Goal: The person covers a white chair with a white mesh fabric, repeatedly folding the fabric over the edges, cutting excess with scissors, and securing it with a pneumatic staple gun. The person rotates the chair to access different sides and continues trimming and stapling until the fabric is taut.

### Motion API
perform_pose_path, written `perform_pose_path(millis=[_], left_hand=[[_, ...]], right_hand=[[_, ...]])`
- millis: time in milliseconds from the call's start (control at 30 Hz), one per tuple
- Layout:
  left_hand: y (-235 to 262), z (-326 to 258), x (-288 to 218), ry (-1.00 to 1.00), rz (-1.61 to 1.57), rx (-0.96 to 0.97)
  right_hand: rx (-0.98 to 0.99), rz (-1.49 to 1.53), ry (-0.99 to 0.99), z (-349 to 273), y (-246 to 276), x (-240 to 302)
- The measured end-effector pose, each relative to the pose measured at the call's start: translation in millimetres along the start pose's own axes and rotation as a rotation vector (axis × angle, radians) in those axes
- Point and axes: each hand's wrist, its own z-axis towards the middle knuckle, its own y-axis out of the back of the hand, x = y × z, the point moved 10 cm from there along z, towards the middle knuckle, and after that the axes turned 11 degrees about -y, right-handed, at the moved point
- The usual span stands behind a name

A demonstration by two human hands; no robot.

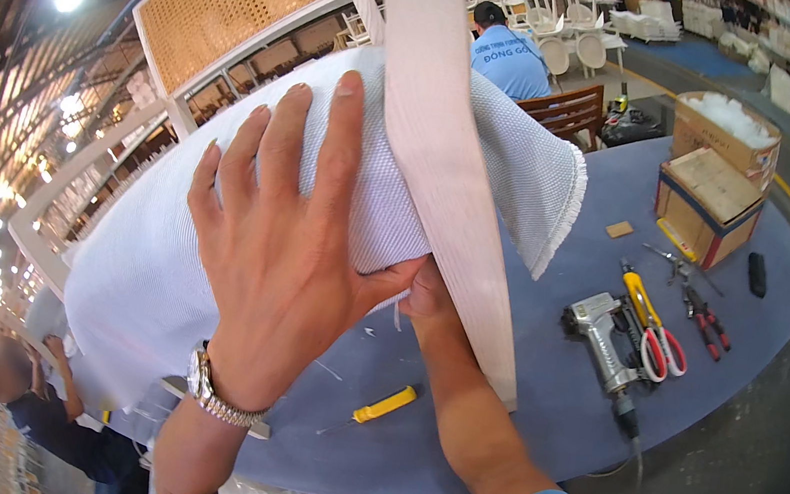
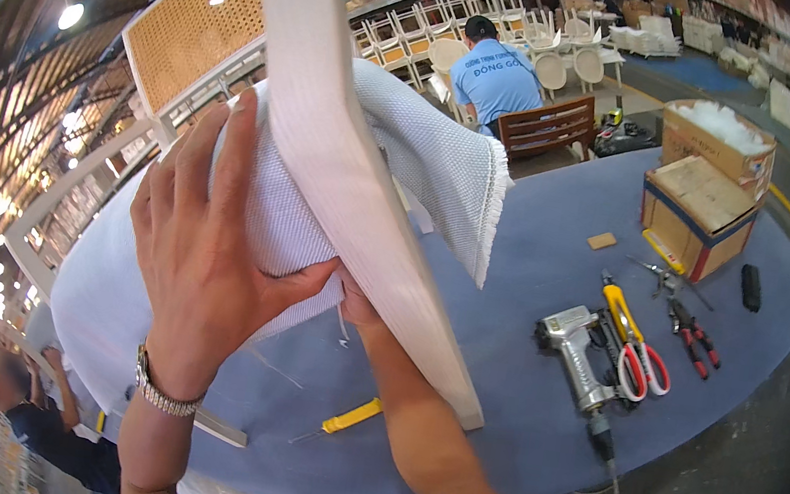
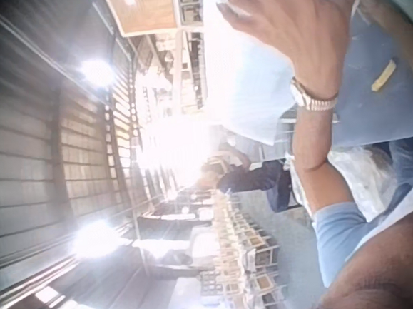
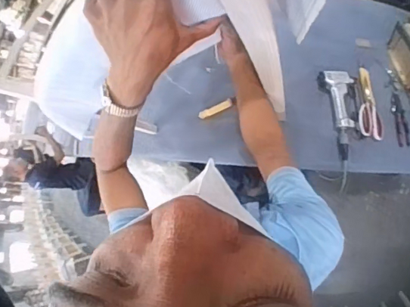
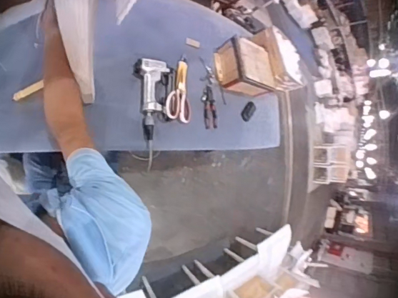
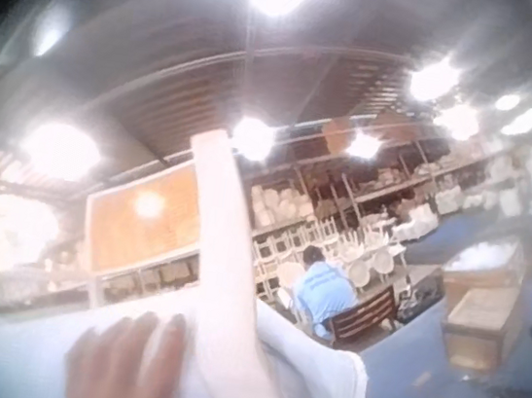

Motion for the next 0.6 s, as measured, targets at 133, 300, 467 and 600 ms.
perform_pose_path(millis=[133, 300, 467, 600], left_hand=[[1.7, -0.7, -0.2, 0.022, -0.028, 0.010], [-3.6, -4.5, 0.4, 0.039, -0.090, -0.068], [5.8, -7.3, 4.9, 0.058, -0.119, -0.144], [4.0, -17.1, 11.0, 0.079, -0.135, -0.172]], right_hand=[[-0.003, -0.030, -0.136, -17.2, 7.3, -13.0], [-0.087, -0.395, -0.363, -93.0, 5.7, -27.7], [-0.065, -0.923, -0.599, -237.6, -3.4, 16.9], [-0.516, -1.494, -0.023, -271.5, 32.5, 163.9]])
